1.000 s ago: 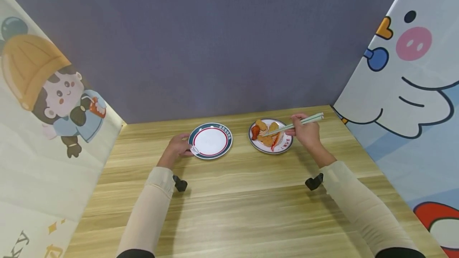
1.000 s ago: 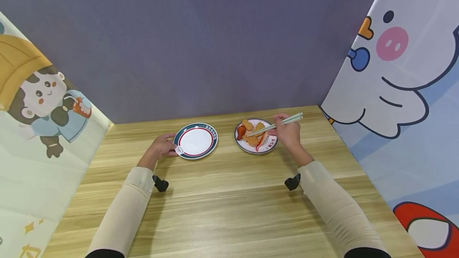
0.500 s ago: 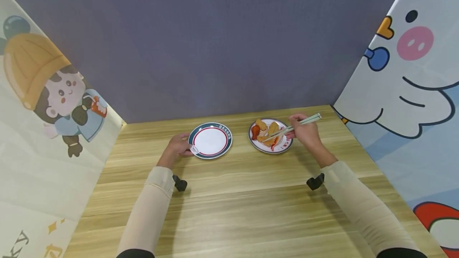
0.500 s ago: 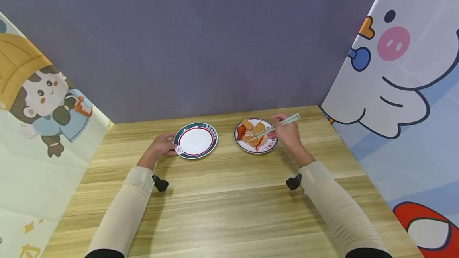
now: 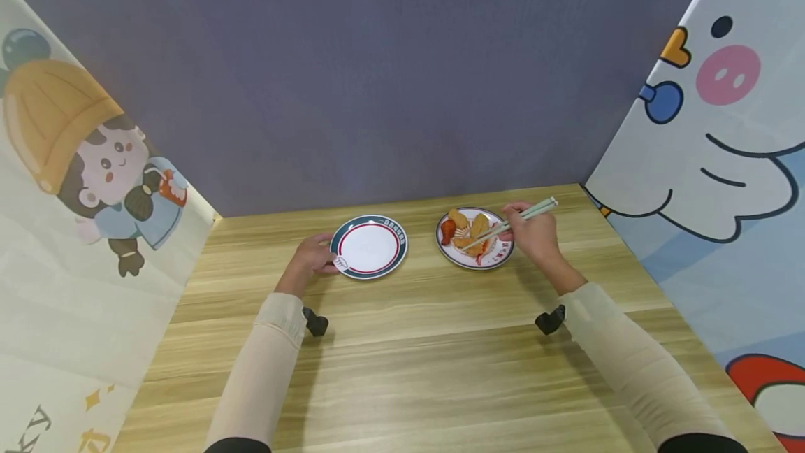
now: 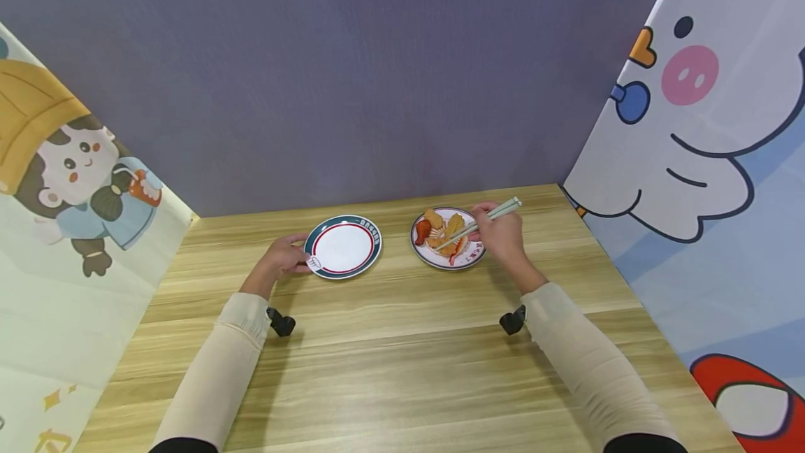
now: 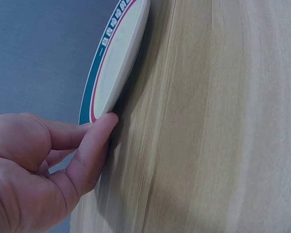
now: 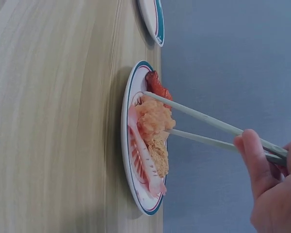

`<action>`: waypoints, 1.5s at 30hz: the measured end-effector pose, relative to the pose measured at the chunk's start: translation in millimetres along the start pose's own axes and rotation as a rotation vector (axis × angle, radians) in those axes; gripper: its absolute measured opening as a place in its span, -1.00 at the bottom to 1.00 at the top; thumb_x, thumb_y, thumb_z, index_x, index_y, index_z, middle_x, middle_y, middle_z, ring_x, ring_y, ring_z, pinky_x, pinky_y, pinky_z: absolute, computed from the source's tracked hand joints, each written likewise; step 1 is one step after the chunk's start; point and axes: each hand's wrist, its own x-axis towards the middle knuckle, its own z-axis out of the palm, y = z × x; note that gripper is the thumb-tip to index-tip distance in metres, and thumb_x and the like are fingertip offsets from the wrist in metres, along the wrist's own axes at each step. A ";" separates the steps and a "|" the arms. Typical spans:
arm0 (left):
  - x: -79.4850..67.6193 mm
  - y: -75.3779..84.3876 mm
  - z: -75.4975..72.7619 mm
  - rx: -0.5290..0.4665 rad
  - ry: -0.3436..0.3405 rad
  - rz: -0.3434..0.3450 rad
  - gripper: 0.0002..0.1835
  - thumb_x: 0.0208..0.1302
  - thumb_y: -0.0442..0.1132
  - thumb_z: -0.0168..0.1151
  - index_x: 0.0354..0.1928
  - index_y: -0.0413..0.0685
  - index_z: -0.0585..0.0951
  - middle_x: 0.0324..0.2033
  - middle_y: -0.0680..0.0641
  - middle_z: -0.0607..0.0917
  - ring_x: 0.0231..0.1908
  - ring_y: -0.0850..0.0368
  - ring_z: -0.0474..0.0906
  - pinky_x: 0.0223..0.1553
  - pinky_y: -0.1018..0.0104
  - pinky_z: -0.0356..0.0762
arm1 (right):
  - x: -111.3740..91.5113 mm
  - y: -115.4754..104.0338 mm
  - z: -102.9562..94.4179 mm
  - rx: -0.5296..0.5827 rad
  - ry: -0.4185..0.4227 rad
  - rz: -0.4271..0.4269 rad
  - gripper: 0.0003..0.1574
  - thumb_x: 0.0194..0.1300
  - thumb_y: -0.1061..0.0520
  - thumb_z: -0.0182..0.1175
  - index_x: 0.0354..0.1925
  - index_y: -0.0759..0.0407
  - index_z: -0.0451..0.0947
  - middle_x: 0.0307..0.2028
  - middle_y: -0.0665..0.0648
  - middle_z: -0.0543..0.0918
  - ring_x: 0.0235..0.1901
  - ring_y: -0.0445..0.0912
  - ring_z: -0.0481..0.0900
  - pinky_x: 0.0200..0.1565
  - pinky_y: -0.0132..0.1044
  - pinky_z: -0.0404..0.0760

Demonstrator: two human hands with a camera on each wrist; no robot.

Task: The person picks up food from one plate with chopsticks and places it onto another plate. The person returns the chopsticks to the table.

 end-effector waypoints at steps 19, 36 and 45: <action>2.8 -1.3 -1.2 -0.037 -0.001 -0.006 -0.29 0.37 -0.57 0.06 0.53 -0.05 0.29 0.03 -0.32 0.57 -0.47 0.12 0.69 -0.26 0.25 0.86 | 0.4 -7.7 -2.8 0.120 0.053 0.064 -0.56 0.54 0.05 0.07 0.09 0.41 0.58 -0.22 0.30 0.69 -0.62 -0.27 0.72 -0.41 -0.31 0.83; -4.5 1.1 0.7 -0.006 0.005 -0.006 -0.29 0.38 -0.56 0.05 0.54 -0.06 0.28 0.11 -0.42 0.57 -0.42 0.08 0.71 -0.19 0.22 0.86 | -0.1 -22.5 20.9 0.347 0.060 0.095 -0.71 0.51 0.10 0.15 -0.03 0.32 0.58 -0.36 0.04 0.63 -0.60 -0.21 0.74 -0.38 -0.34 0.83; -3.8 2.1 0.1 0.001 0.004 -0.010 -0.30 0.38 -0.55 0.07 0.53 -0.03 0.30 0.04 -0.39 0.60 -0.44 0.10 0.71 -0.22 0.24 0.86 | -0.5 -26.6 45.8 0.446 0.043 0.083 -0.70 0.48 0.18 0.16 -0.02 0.43 0.58 -0.36 0.05 0.68 -0.60 -0.16 0.75 -0.39 -0.27 0.84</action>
